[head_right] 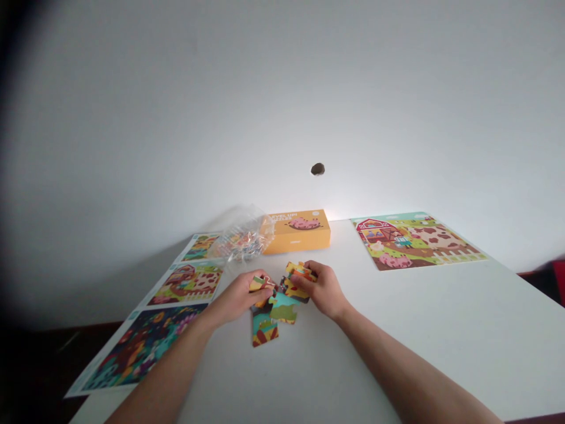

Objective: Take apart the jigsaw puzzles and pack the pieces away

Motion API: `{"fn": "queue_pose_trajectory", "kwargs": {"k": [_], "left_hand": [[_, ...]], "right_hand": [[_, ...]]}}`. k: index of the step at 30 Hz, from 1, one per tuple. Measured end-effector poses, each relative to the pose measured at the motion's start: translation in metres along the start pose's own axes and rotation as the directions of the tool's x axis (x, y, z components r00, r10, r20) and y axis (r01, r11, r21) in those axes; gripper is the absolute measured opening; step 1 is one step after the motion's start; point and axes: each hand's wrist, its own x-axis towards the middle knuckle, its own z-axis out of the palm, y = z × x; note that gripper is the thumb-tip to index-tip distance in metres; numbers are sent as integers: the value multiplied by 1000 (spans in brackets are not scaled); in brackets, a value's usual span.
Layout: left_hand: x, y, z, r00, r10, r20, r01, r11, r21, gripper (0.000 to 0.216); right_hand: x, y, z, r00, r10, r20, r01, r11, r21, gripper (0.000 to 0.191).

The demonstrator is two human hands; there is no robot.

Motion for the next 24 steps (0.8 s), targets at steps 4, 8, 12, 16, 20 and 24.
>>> {"fn": "queue_pose_trajectory", "kwargs": {"k": [4,8,12,16,20,24], "left_hand": [[0,-1,5,1000,14,2,-14,996,-92,29],[-2,4,9,999,-15,32,19,992,-126,30],[-2,9,11,1000,1,-11,-1,999,-52,27],[3,5,11,987,15,-158,-22,999,-45,24],[7,2,8,938,58,-342,-74,997,-35,25],[7,3,3,841,108,-530,-113,993,22,24]], "right_hand": [[-1,-1,3,999,-33,-25,33,999,15,34],[0,-2,3,992,-54,-110,54,999,-4,35],[1,0,0,985,-68,-157,89,987,133,36],[-3,-1,-1,995,-70,-71,87,957,276,36],[-11,-7,3,980,-153,124,146,987,64,30],[-19,-17,8,927,-250,278,295,946,-133,24]]}}
